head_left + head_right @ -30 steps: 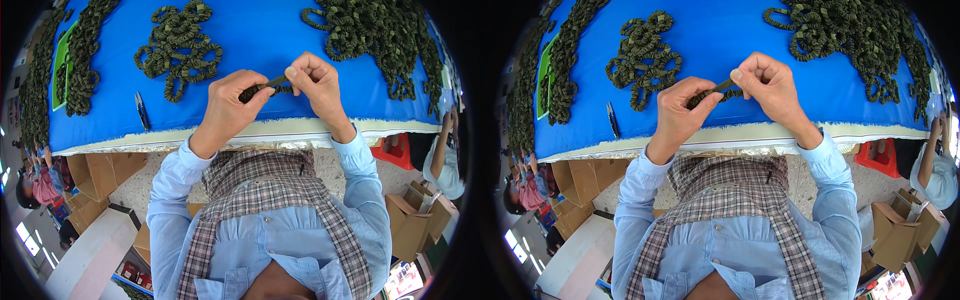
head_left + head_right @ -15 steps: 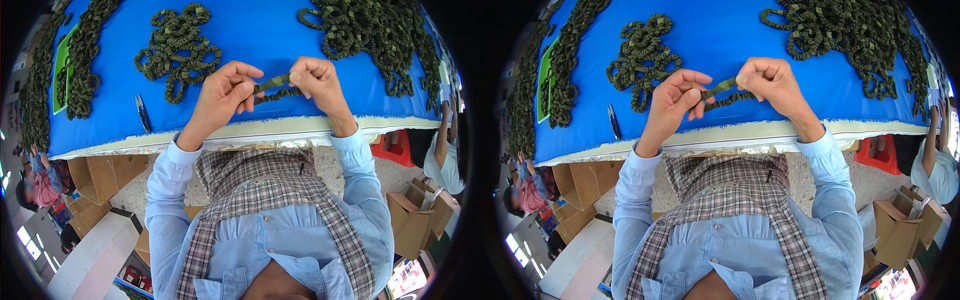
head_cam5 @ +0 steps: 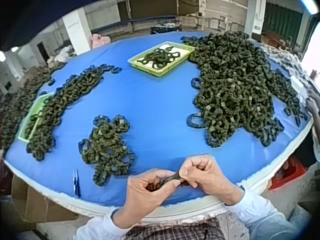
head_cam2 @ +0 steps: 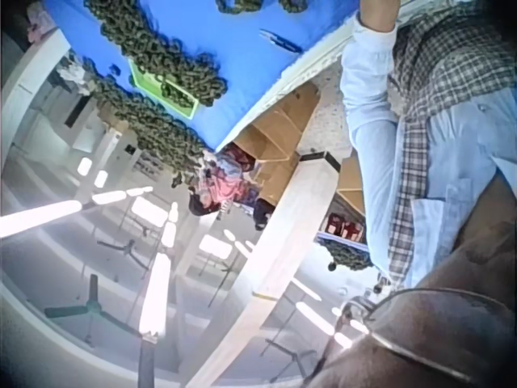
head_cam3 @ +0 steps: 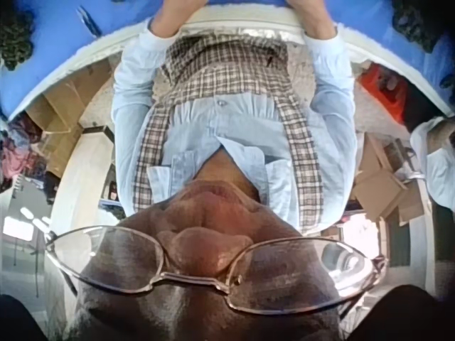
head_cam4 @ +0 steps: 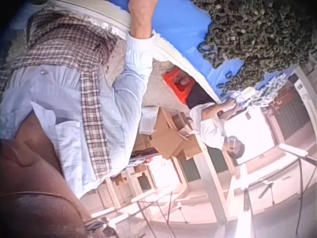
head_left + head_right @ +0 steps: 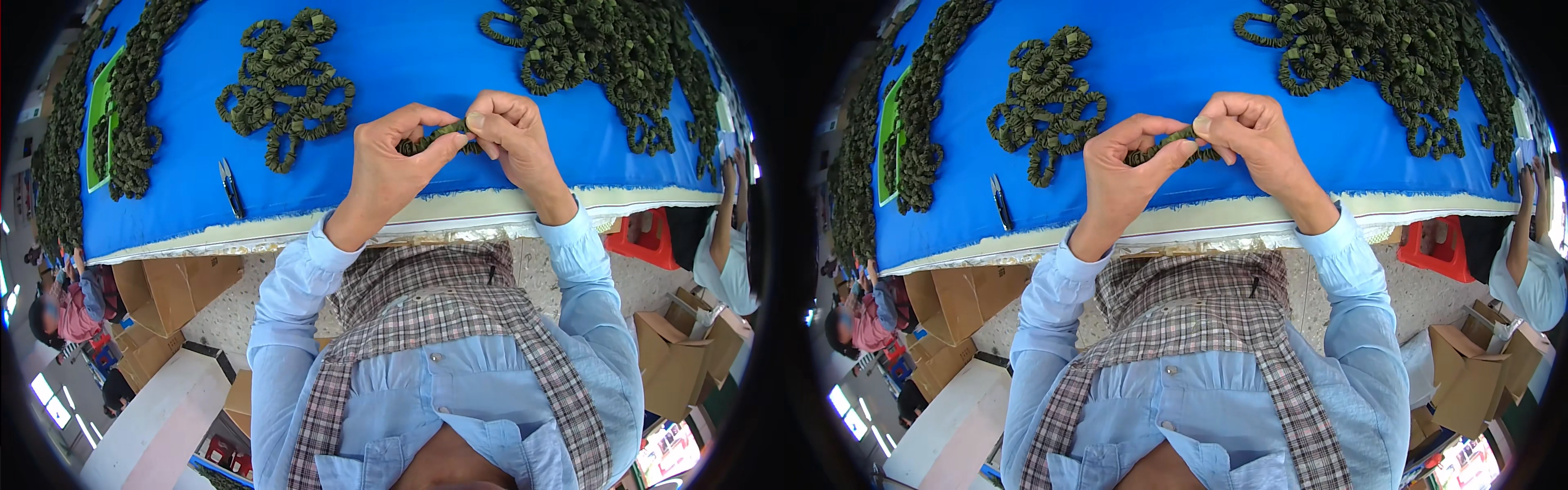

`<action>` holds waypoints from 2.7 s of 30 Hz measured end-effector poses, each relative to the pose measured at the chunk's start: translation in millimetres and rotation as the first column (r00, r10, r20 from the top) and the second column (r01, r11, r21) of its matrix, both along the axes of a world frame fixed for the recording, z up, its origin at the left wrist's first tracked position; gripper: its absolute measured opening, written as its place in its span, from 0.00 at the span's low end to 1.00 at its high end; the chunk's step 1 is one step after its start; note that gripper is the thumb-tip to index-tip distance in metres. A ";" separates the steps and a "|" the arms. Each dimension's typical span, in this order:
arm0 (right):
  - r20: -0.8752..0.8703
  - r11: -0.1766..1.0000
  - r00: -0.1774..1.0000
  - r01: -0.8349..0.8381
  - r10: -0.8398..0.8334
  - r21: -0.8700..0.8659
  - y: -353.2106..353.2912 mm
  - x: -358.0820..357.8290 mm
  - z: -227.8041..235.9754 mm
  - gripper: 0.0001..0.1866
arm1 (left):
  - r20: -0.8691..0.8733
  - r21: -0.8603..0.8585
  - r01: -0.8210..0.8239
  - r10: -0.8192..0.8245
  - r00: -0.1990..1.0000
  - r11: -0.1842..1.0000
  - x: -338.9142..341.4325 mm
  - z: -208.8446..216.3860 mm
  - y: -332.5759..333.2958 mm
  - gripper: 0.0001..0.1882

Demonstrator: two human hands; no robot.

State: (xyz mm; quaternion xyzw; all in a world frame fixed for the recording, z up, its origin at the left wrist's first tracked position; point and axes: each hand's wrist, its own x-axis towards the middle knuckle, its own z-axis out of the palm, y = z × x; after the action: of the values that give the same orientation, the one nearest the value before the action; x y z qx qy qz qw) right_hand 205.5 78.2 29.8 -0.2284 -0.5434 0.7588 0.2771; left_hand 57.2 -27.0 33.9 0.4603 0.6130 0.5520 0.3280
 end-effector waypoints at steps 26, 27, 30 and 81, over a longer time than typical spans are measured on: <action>0.171 0.993 0.983 -0.054 0.071 -0.101 2.0 -4.3 -6.5 0.15 | 0.494 -0.063 0.257 -0.194 0.847 0.964 -24.6 -7.1 -7.7 0.07; 0.164 0.992 0.984 -0.057 0.075 -0.110 1.0 -5.1 -5.6 0.16 | 0.410 -0.085 0.217 -0.164 0.897 0.972 -16.2 -6.8 -5.5 0.06; 0.137 0.988 0.986 -0.075 0.093 -0.131 -1.0 -5.8 -4.7 0.16 | 0.211 -0.137 0.134 -0.104 0.972 0.981 -8.0 -2.8 1.3 0.07; 0.037 0.978 0.983 -0.174 0.179 -0.114 6.1 3.7 -10.3 0.14 | 0.926 0.191 0.210 -0.247 0.287 0.959 -26.3 -17.4 -3.7 0.13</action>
State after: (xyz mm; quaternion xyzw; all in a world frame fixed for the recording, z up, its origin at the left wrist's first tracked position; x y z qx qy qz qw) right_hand 209.2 84.3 19.6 -0.2119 -0.5251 0.8037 0.1829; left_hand 30.9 -30.7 16.5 0.1417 0.2269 0.6728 0.6897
